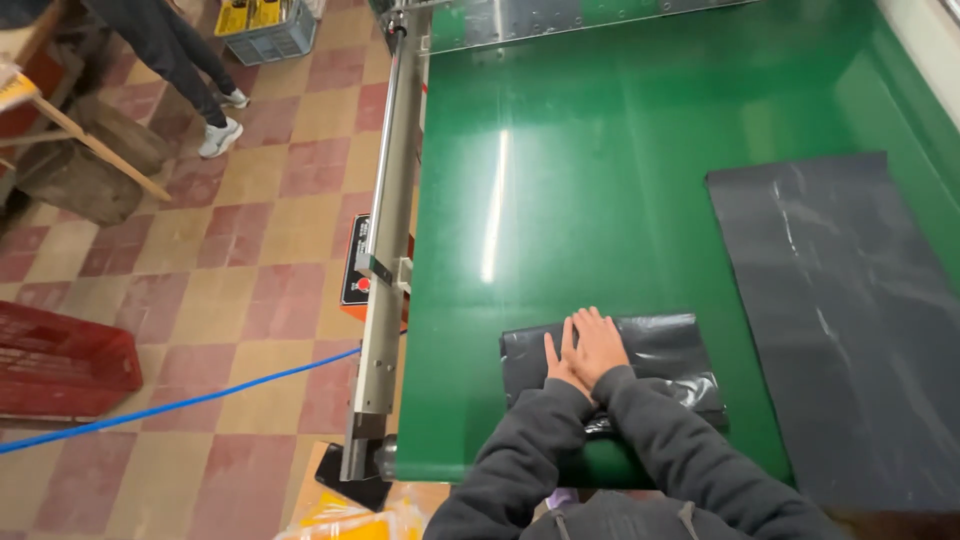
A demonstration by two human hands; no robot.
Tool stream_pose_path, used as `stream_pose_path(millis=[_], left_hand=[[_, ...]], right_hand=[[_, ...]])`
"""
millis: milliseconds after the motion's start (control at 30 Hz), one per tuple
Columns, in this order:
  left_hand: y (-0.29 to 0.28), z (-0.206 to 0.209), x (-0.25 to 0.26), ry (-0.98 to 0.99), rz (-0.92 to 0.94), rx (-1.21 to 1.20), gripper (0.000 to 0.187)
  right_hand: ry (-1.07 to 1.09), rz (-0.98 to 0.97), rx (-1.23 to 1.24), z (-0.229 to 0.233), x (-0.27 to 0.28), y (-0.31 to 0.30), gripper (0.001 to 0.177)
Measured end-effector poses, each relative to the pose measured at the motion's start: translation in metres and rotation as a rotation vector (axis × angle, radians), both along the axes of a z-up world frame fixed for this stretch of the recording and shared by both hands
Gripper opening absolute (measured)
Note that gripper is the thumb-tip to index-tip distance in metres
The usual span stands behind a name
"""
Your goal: Folding black plastic bags and placing them into yellow printed packaging sleeves.
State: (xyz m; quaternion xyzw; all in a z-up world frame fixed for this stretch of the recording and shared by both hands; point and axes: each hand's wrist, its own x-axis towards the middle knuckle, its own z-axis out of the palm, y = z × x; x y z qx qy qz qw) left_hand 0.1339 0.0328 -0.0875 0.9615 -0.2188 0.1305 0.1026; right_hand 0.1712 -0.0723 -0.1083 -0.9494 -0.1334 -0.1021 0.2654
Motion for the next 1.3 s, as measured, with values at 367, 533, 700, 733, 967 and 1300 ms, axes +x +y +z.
stream_pose_path(millis=[367, 533, 700, 733, 967, 1300], left_hand=[[0.117, 0.053, -0.100, 0.296, -0.113, -0.040, 0.109], [0.103, 0.019, -0.105, 0.269, -0.262, 0.125, 0.048], [0.058, 0.067, -0.071, 0.860, -0.705, -0.354, 0.024], [0.058, 0.035, -0.043, 0.879, -0.714, -0.354, 0.024], [0.056, -0.089, 0.032, 1.470, -0.192, -1.050, 0.062], [-0.008, 0.111, -0.047, 0.011, 0.187, -0.123, 0.063]], right_hand=[[0.047, -0.119, -0.350, 0.064, -0.067, -0.112, 0.091], [-0.017, 0.460, 0.015, 0.077, -0.147, -0.034, 0.094], [0.111, 0.451, 0.064, 0.018, -0.190, -0.045, 0.064], [0.126, 0.437, 0.070, 0.010, -0.199, -0.055, 0.064], [0.539, -0.360, 1.346, -0.077, -0.194, -0.117, 0.027], [0.955, -0.793, 1.702, -0.065, -0.309, -0.263, 0.041]])
